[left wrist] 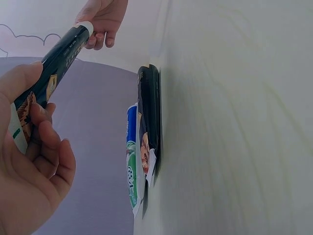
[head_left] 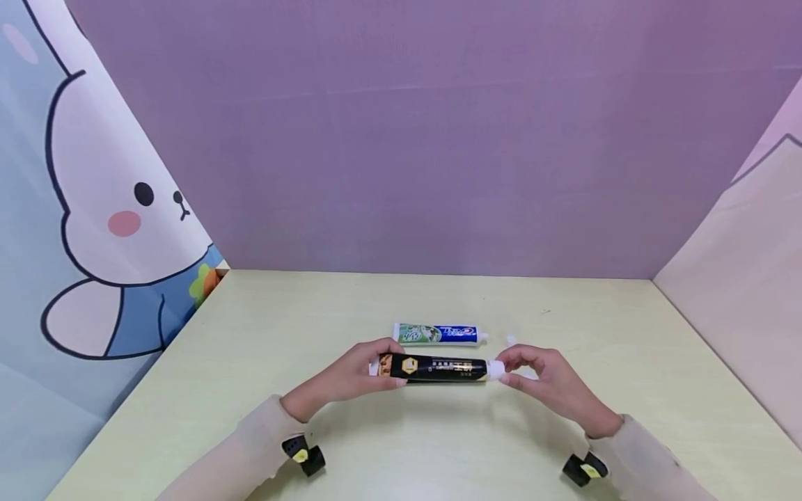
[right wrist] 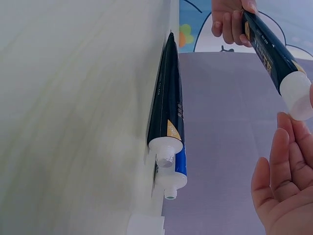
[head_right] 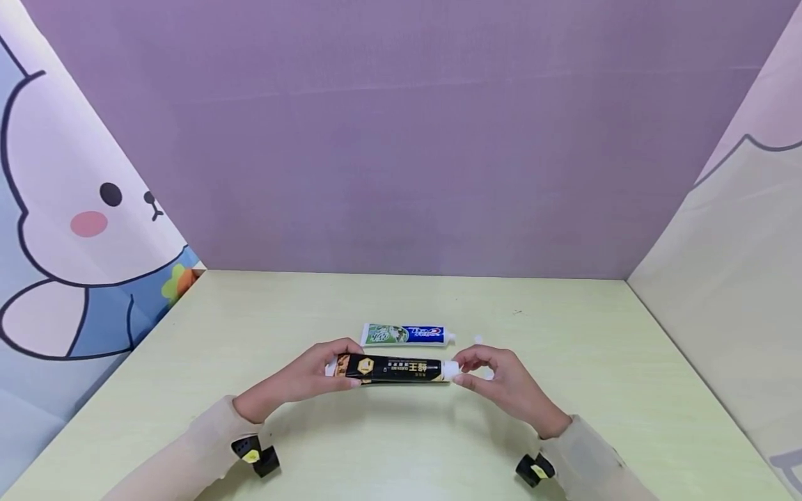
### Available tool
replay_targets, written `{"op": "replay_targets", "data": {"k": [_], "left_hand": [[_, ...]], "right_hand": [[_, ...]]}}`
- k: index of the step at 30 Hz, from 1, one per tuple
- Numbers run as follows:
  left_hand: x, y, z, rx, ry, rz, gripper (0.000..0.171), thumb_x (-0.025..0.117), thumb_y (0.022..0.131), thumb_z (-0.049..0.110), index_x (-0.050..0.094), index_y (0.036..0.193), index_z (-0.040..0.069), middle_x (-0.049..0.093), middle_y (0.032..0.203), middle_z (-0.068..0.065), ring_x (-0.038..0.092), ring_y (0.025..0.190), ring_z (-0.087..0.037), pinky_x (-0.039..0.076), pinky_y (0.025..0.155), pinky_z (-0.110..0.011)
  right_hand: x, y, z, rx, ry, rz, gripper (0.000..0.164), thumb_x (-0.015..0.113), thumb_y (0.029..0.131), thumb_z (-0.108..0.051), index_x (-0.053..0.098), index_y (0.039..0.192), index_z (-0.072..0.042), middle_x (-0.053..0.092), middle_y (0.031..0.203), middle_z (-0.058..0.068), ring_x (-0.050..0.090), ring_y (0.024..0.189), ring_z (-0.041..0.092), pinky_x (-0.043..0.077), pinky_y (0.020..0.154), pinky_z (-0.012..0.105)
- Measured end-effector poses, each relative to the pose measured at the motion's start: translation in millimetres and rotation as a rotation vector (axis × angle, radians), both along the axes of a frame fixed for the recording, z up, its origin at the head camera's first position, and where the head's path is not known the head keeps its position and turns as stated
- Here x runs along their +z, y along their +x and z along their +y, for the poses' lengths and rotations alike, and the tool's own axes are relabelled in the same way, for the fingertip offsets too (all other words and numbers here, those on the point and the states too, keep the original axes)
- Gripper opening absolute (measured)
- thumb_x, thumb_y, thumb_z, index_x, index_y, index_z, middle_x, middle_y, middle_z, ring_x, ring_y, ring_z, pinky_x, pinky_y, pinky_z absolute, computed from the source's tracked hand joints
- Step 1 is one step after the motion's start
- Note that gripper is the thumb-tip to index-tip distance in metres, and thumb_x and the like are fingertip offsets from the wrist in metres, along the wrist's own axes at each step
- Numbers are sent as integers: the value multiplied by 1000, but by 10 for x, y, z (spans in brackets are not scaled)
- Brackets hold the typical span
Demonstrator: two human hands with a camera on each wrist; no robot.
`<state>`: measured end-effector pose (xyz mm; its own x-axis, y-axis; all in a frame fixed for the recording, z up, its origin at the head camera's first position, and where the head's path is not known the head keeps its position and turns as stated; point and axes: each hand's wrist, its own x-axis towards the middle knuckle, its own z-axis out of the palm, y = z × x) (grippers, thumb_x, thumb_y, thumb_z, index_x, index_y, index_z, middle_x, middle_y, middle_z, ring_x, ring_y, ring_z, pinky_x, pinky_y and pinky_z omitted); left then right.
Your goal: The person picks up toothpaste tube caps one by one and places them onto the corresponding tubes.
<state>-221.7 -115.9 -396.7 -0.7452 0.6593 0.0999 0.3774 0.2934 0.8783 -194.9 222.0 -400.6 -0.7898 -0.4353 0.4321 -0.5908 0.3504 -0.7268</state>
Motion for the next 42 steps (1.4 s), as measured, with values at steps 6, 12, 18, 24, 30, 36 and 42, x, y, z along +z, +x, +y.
{"op": "replay_targets", "data": {"k": [6, 12, 18, 24, 30, 36, 42], "left_hand": [[17, 2, -11, -8, 9, 10, 29, 68, 87, 17, 56, 113, 10, 58, 115, -14, 56, 89, -16, 53, 68, -26], [16, 8, -24, -19, 11, 17, 29, 68, 87, 16, 56, 113, 10, 57, 115, -14, 56, 89, -16, 53, 68, -26], [25, 27, -29, -20, 16, 4, 30, 68, 87, 16, 56, 113, 10, 56, 117, -14, 55, 91, -16, 53, 69, -26], [37, 48, -32, -22, 28, -2, 28, 68, 87, 15, 56, 113, 9, 57, 116, -15, 55, 89, -16, 53, 67, -26], [48, 57, -44, -23, 30, 7, 28, 68, 87, 16, 56, 113, 10, 57, 116, -15, 55, 90, -16, 53, 68, -26], [56, 66, -58, -22, 39, -5, 30, 68, 87, 16, 56, 114, 10, 56, 117, -14, 55, 92, -17, 53, 69, -26], [78, 78, -64, -19, 47, -13, 30, 68, 87, 17, 55, 113, 10, 56, 117, -14, 55, 93, -17, 53, 70, -26]], "right_hand": [[6, -10, 7, 10, 5, -1, 13, 67, 84, 1, 67, 96, -3, 67, 91, -8, 60, 81, 5, 49, 77, 23], [14, 4, -5, 36, 11, -18, 10, 62, 88, 0, 68, 94, -3, 67, 90, -8, 60, 81, 3, 48, 75, 22], [25, 32, -26, 16, 31, -13, 11, 59, 90, 0, 70, 93, -3, 68, 90, -8, 60, 83, 3, 47, 76, 22], [44, 55, -32, 23, 22, -39, 13, 56, 91, 0, 70, 92, -3, 68, 89, -9, 60, 80, 4, 47, 74, 24], [57, 66, -41, 23, 15, -43, 15, 54, 92, 0, 69, 91, -4, 68, 89, -9, 59, 81, 5, 47, 74, 25], [64, 70, -39, 49, 9, -70, 20, 49, 95, 0, 69, 92, -5, 66, 89, -8, 58, 80, 9, 46, 73, 26], [108, 95, -30, 28, 79, -40, 20, 48, 96, -2, 67, 103, -7, 66, 101, -8, 58, 94, 4, 46, 83, 30]]}}
